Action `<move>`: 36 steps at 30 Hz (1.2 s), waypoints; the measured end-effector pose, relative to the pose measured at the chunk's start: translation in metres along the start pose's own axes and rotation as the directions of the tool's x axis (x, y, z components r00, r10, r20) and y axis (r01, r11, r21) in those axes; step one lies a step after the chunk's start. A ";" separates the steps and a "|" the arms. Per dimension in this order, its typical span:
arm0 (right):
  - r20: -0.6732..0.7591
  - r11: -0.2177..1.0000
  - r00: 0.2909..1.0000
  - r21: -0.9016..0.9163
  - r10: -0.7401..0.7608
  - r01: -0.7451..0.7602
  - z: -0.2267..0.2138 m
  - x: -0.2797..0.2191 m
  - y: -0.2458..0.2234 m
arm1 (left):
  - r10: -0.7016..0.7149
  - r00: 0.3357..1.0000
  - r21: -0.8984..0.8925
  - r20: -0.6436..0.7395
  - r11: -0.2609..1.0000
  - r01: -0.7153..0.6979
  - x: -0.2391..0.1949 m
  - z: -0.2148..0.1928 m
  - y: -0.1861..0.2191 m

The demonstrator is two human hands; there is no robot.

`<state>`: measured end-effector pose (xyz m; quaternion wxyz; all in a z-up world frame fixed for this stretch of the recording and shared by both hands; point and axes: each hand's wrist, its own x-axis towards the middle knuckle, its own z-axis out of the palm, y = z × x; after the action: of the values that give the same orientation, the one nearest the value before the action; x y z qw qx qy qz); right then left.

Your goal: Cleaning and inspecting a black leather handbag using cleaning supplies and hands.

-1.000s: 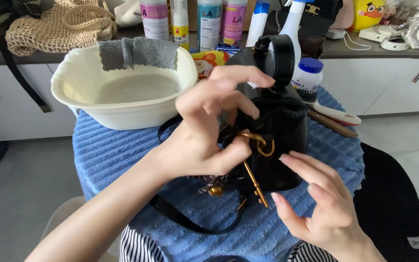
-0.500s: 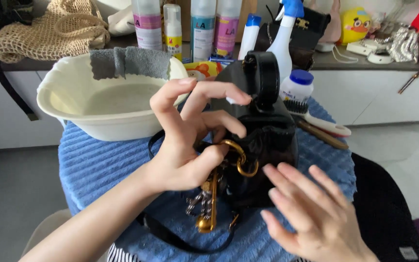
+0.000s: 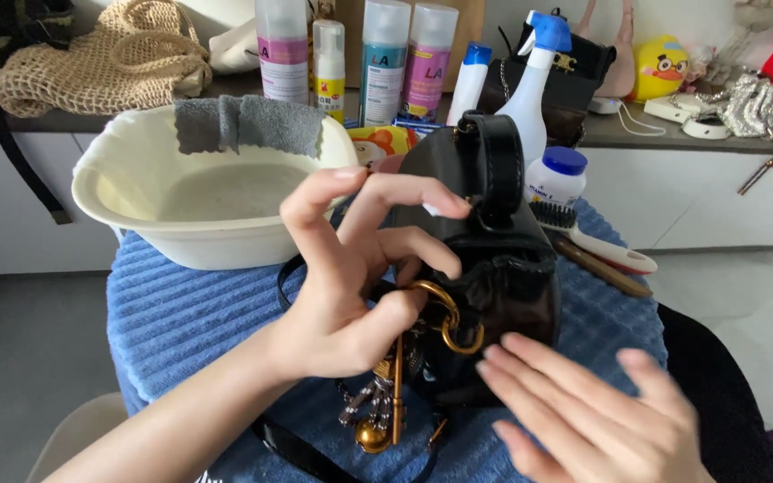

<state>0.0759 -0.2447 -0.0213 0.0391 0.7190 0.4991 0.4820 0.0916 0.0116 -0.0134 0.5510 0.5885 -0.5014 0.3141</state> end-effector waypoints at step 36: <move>-0.001 0.994 0.998 -0.080 0.070 -0.070 0.034 0.001 0.009 | 0.023 0.999 0.018 0.026 1.000 -0.024 -0.003 0.003 0.000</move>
<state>0.1072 -0.2335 -0.0339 0.0513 0.7343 0.4539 0.5021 0.0897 0.0095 -0.0168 0.5354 0.5915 -0.5124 0.3177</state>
